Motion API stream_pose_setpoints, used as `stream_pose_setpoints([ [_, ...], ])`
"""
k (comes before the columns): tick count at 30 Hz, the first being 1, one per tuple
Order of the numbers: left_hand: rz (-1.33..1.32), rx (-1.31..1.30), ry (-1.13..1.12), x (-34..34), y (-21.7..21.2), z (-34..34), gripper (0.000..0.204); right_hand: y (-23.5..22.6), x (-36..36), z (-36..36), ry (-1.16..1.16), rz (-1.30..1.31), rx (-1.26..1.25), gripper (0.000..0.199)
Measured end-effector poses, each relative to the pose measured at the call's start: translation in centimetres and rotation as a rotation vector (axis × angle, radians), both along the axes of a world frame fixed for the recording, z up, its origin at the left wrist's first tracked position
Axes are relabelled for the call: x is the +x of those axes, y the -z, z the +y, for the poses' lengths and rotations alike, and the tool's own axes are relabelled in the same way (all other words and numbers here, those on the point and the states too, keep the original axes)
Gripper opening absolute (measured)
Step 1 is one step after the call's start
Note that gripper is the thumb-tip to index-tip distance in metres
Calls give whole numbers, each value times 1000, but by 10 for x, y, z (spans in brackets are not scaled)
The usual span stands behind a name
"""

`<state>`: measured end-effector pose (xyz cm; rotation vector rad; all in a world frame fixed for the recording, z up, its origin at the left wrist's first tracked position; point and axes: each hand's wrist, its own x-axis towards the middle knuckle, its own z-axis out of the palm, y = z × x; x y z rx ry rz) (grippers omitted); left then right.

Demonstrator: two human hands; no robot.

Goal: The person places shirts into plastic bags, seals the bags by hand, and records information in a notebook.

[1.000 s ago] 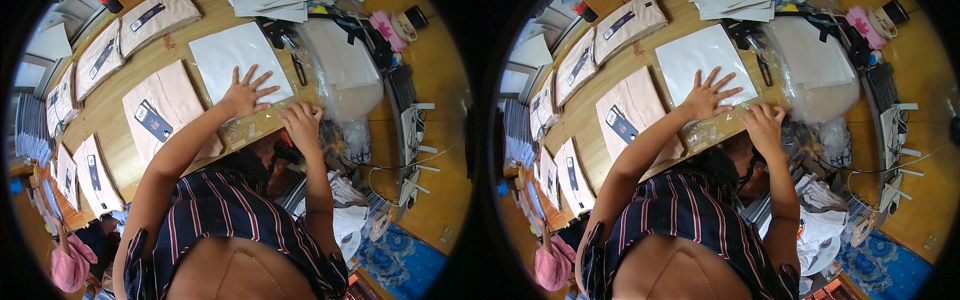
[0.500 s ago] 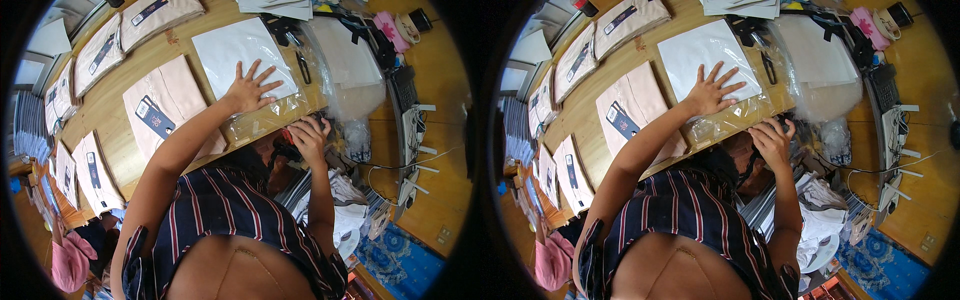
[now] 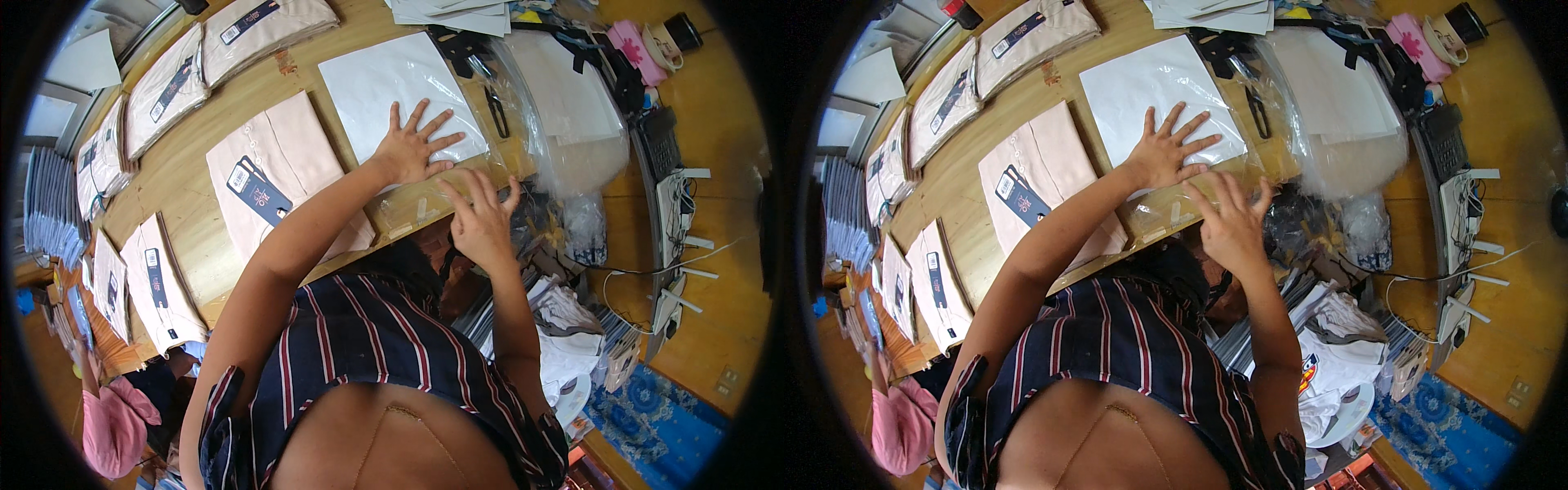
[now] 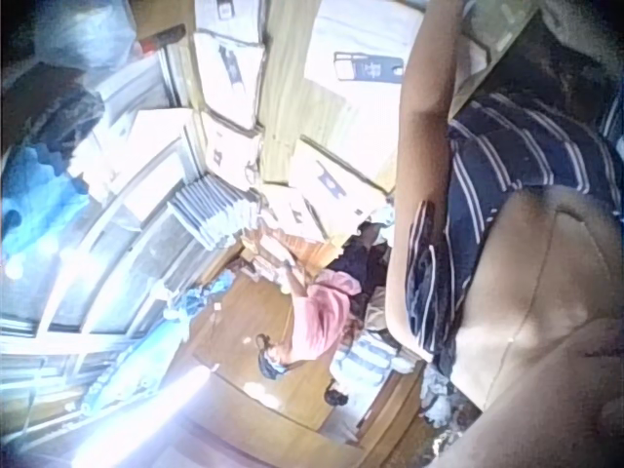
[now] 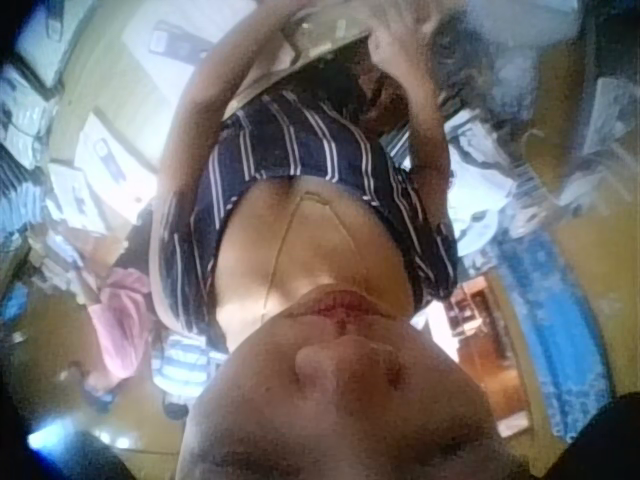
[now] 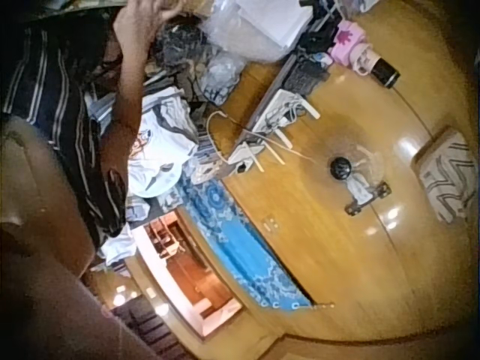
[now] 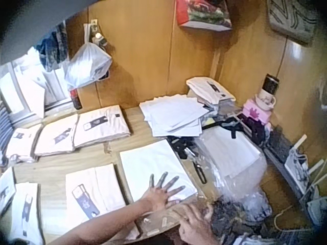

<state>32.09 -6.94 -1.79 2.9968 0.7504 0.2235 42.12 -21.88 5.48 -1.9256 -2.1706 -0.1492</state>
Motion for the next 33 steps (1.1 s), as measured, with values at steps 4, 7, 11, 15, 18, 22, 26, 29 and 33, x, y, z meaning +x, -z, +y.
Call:
stream_pose_setpoints([
  [4, 0, 2, 10, 0, 0, 1, 53, 24, -4, 12, -69, -18, 22, 27],
  [7, -2, -9, 3, 0, 0, 0, 53, 30, 0, 6, -98, 44, 105, 18],
  [11, 4, -18, -18, 1, 1, -1, 54, 29, 2, -18, -104, 114, 176, 11],
  [15, -3, -20, -31, 1, 3, -2, 53, 27, 5, -39, -101, 219, 172, 10],
  [18, -3, -16, -33, 3, 3, -1, 54, 34, 14, -50, -72, 277, 141, 13],
  [22, -41, -2, -35, 6, 2, -3, 50, 45, 26, -60, -15, 291, 122, 12],
  [26, -45, 14, -97, 13, 2, -18, 40, 47, 32, -71, 137, 597, 107, 15],
  [29, -79, -30, -159, 21, -4, -47, 36, 58, 39, -83, 336, 1040, 168, 20],
  [33, -112, -417, -173, 40, -41, -85, 35, 95, 65, -104, 558, 1147, -87, 24],
])
